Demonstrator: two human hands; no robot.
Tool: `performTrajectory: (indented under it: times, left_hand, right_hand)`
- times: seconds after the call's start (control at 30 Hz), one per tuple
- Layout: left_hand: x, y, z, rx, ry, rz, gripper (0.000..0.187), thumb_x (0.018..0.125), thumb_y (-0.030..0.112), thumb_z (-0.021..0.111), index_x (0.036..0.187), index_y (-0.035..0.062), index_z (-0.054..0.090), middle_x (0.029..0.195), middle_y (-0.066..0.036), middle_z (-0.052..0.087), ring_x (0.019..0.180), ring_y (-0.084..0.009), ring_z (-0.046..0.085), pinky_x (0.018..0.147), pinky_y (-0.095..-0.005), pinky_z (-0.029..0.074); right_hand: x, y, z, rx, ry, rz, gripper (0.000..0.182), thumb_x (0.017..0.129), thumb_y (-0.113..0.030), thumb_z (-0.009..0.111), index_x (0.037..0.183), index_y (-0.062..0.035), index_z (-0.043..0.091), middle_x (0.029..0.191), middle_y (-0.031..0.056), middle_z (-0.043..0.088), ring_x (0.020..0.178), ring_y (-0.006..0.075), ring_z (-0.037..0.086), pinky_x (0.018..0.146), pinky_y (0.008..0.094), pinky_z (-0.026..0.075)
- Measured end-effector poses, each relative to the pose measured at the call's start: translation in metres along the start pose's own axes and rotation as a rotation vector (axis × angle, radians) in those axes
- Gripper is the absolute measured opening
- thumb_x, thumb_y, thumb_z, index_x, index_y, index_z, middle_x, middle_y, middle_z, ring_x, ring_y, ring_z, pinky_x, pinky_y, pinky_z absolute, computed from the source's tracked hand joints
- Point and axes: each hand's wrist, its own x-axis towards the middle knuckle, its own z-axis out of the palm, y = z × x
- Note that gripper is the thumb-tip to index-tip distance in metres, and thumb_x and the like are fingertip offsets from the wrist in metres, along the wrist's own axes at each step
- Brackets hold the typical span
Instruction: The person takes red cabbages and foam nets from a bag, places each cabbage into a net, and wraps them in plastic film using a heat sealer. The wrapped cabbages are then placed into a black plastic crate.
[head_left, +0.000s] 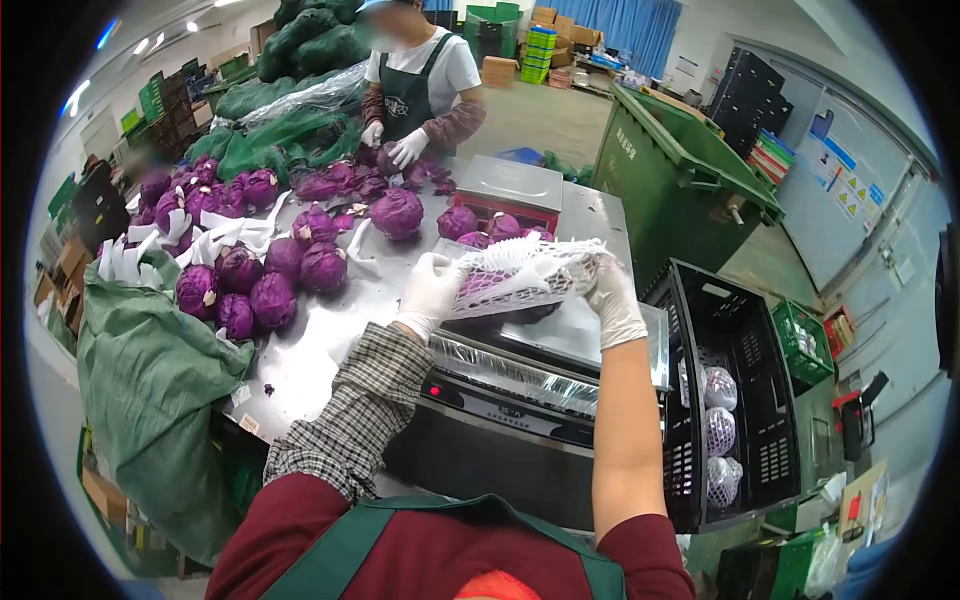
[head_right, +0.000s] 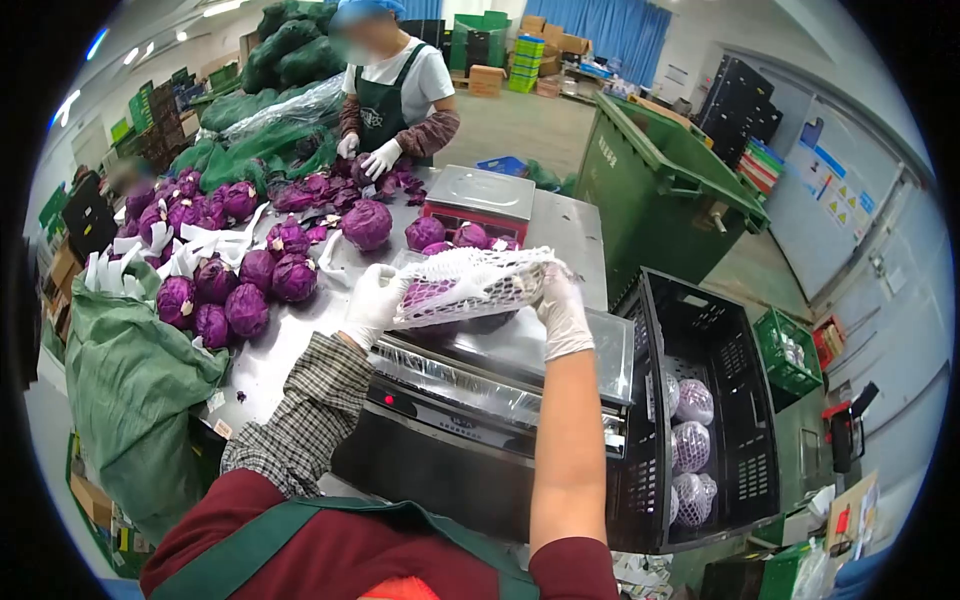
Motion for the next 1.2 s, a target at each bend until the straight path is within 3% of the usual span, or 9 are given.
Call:
performTrajectory:
  times: [0.1,0.2,0.33,0.5,0.63,0.7,0.77,0.9,1.2]
  left_hand:
    - [0.004,-0.014,0.015,0.211,0.105,-0.004,0.082,0.074,0.052,0.062,0.121,-0.0102,0.037,0.115,-0.028,0.050,0.111,-0.0358,0.048,0.092,-0.0373,0.039]
    - [0.009,-0.032,0.031,0.225,0.189,0.132,0.078,0.076,0.053,0.058,0.119,-0.0107,0.041,0.110,-0.026,0.054,0.108,-0.0338,0.051,0.091,-0.0359,0.040]
    - [0.018,-0.010,0.020,-0.041,-0.227,-0.287,0.053,0.084,0.049,0.051,0.107,0.0013,0.056,0.100,-0.016,0.061,0.093,-0.0237,0.058,0.076,-0.0356,0.047]
    - [0.041,-0.014,0.011,-0.828,-0.298,-0.562,0.036,0.089,0.034,0.048,0.115,0.0100,0.052,0.100,-0.009,0.063,0.087,-0.0192,0.062,0.075,-0.0361,0.053]
    - [0.064,0.009,-0.006,-0.994,-0.804,-0.206,0.053,0.080,0.031,0.060,0.122,0.0012,0.047,0.115,-0.011,0.057,0.102,-0.0220,0.057,0.092,-0.0389,0.044]
    - [0.089,0.014,-0.004,-0.864,-0.923,-0.083,0.060,0.077,0.027,0.064,0.124,-0.0041,0.043,0.119,-0.014,0.054,0.107,-0.0225,0.054,0.095,-0.0370,0.041]
    - [0.112,0.019,-0.004,-0.808,-1.092,-0.038,0.067,0.072,0.020,0.069,0.126,-0.0069,0.039,0.122,-0.017,0.051,0.112,-0.0249,0.051,0.098,-0.0365,0.037]
    - [0.143,0.020,0.006,-0.588,-1.201,0.008,0.078,0.064,0.013,0.075,0.129,-0.0051,0.037,0.123,-0.016,0.050,0.111,-0.0214,0.050,0.098,-0.0347,0.037]
    - [0.145,0.009,0.005,-0.153,-1.249,0.000,0.065,0.067,0.004,0.073,0.127,0.0050,0.046,0.122,-0.007,0.053,0.107,-0.0140,0.051,0.095,-0.0303,0.039]
  right_hand:
    - [0.022,0.020,-0.023,-0.169,-0.017,0.107,0.021,0.088,-0.023,0.047,0.090,-0.0045,0.058,0.070,0.0031,0.055,0.049,0.0121,0.047,0.043,0.0260,0.039]
    - [0.021,0.034,-0.038,-0.436,-0.058,-0.049,0.031,0.090,-0.030,0.044,0.096,-0.0028,0.056,0.078,0.0039,0.058,0.055,0.0130,0.051,0.048,0.0282,0.042]
    - [0.066,0.073,-0.071,-0.686,-0.216,-0.026,0.041,0.093,-0.034,0.039,0.113,-0.0009,0.051,0.099,0.0076,0.060,0.083,0.0179,0.059,0.066,0.0287,0.047]
    - [0.029,0.039,-0.035,-0.119,-0.479,0.325,0.042,0.091,-0.038,0.039,0.119,-0.0092,0.050,0.111,0.0032,0.059,0.095,0.0131,0.058,0.074,0.0247,0.049]
    - [0.020,-0.001,-0.024,-0.026,-0.834,0.191,0.051,0.081,-0.035,0.053,0.121,-0.0043,0.045,0.114,0.0083,0.057,0.101,0.0181,0.056,0.087,0.0313,0.045]
    - [0.028,-0.012,-0.025,-0.353,-1.037,-0.110,0.048,0.083,-0.029,0.051,0.122,-0.0011,0.044,0.112,0.0090,0.056,0.101,0.0174,0.055,0.092,0.0309,0.041]
    - [0.052,-0.013,-0.032,-0.008,-0.949,0.358,0.040,0.083,-0.019,0.051,0.117,0.0010,0.049,0.106,0.0084,0.057,0.095,0.0151,0.056,0.085,0.0271,0.045]
    - [0.057,-0.031,-0.035,-0.291,-1.051,0.175,0.045,0.065,-0.003,0.061,0.110,0.0019,0.055,0.099,0.0068,0.058,0.087,0.0127,0.056,0.071,0.0243,0.049]
    - [0.050,-0.062,-0.011,-1.089,-1.096,-0.152,0.037,0.071,-0.014,0.067,0.106,-0.0040,0.059,0.091,0.0050,0.057,0.078,0.0106,0.054,0.074,0.0252,0.045]
